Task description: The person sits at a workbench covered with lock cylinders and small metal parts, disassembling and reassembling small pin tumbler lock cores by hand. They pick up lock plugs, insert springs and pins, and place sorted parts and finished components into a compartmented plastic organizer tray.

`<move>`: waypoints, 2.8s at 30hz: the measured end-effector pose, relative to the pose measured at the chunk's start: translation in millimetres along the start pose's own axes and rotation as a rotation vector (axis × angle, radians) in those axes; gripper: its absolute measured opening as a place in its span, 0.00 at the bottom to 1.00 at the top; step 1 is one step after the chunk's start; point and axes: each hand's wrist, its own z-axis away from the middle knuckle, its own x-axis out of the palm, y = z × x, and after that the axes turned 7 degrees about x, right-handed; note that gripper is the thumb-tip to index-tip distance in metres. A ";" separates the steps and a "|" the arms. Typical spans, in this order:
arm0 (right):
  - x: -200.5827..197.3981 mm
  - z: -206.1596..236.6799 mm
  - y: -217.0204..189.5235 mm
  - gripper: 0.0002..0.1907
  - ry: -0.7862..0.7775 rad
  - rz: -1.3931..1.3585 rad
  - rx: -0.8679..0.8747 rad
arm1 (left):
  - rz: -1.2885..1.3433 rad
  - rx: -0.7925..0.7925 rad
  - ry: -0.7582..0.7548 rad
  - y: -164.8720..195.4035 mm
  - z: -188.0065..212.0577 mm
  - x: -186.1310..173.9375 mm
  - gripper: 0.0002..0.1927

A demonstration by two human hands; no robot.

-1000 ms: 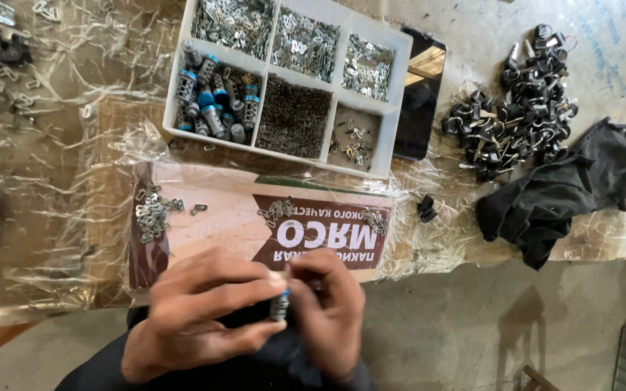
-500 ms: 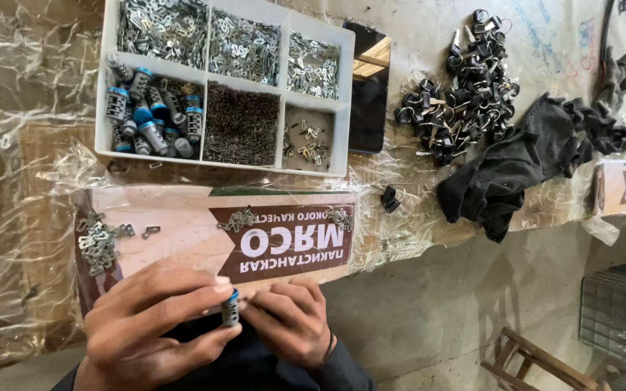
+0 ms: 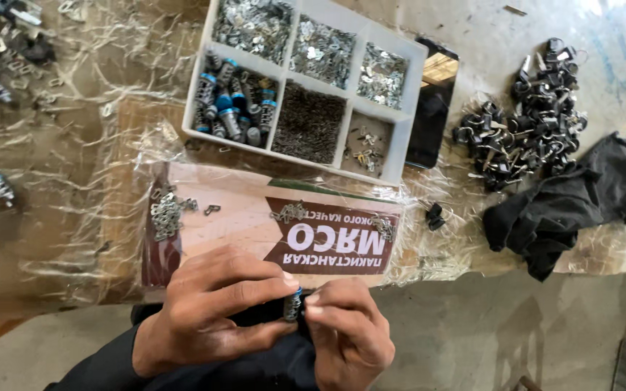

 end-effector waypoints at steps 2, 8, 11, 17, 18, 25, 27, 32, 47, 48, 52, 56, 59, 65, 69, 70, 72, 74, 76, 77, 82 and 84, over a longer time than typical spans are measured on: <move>1.2 1.5 -0.6 0.12 -0.006 -0.010 0.083 | -0.010 0.011 -0.013 -0.1 1.7 -1.0 0.25; 0.1 12.5 5.6 0.17 0.061 0.310 -0.062 | -0.039 0.040 -0.026 -3.1 1.9 -4.0 0.23; -6.0 21.0 6.9 0.19 0.070 0.108 0.228 | -0.090 0.085 -0.052 -4.7 2.0 -7.5 0.23; -5.1 -0.3 28.7 0.16 -0.144 -0.625 0.712 | -0.091 0.088 -0.001 -3.7 7.2 -8.9 0.22; -1.6 -8.1 30.9 0.15 -0.217 -0.867 0.797 | -0.076 0.077 0.031 -2.9 8.8 -10.5 0.22; 63.0 -37.7 10.9 0.28 -0.368 0.779 -0.159 | -0.149 -0.166 0.308 3.1 31.1 -45.6 0.22; 64.9 -45.0 6.0 0.33 -0.430 0.774 -0.142 | -0.182 -0.202 0.394 2.2 34.7 -47.4 0.21; 27.3 -37.2 4.5 0.29 -0.461 0.787 -0.258 | -0.167 -0.085 0.258 -1.7 27.5 -46.7 0.22; 5.5 -12.4 -1.8 0.13 0.072 0.097 -0.018 | -0.041 -0.045 0.072 4.5 -2.9 -2.7 0.22; 4.6 -12.9 -6.6 0.14 0.019 -0.040 0.055 | -0.024 -0.066 0.080 5.3 -2.5 -2.7 0.22; 1.1 -11.6 -7.9 0.15 -0.064 0.174 -0.060 | -0.019 -0.013 0.090 2.5 0.9 -2.5 0.24; 1.9 -11.1 -0.9 0.16 -0.057 0.129 -0.073 | -0.030 0.005 0.082 2.4 3.2 -3.5 0.24; 0.4 -16.9 -6.1 0.13 -0.068 0.236 -0.134 | -0.051 0.010 0.045 3.6 2.6 -5.1 0.24; 2.2 -23.7 -7.3 0.08 -0.051 0.499 -0.424 | -0.107 0.028 0.016 1.4 -0.8 -2.0 0.22; -9.6 -7.3 -0.1 0.12 -0.177 -0.133 0.215 | -0.036 -0.009 0.013 4.6 -2.2 2.5 0.24; -16.0 -6.1 2.6 0.11 -0.220 -0.314 0.408 | -0.009 0.000 0.007 5.1 -3.1 3.8 0.24; -24.3 -10.1 11.2 0.11 -0.297 -0.687 0.777 | 0.040 0.029 -0.005 1.6 -6.8 6.4 0.25; -29.3 -12.8 12.1 0.11 -0.186 -0.061 0.488 | 0.028 0.025 0.009 5.3 -8.1 7.9 0.24; -29.4 -19.6 14.6 0.14 -0.054 0.464 0.302 | 0.031 0.022 0.019 3.2 -11.4 9.9 0.24; -27.7 -23.2 16.5 0.19 0.016 0.676 0.273 | 0.042 0.011 0.017 2.3 -12.4 9.5 0.24; -23.9 -31.1 18.0 0.37 0.077 0.875 0.248 | 0.029 0.028 -0.003 -1.1 -15.1 12.5 0.24; -24.0 -34.9 21.3 0.42 0.059 0.917 0.271 | 0.006 0.051 -0.010 -2.1 -15.8 15.8 0.23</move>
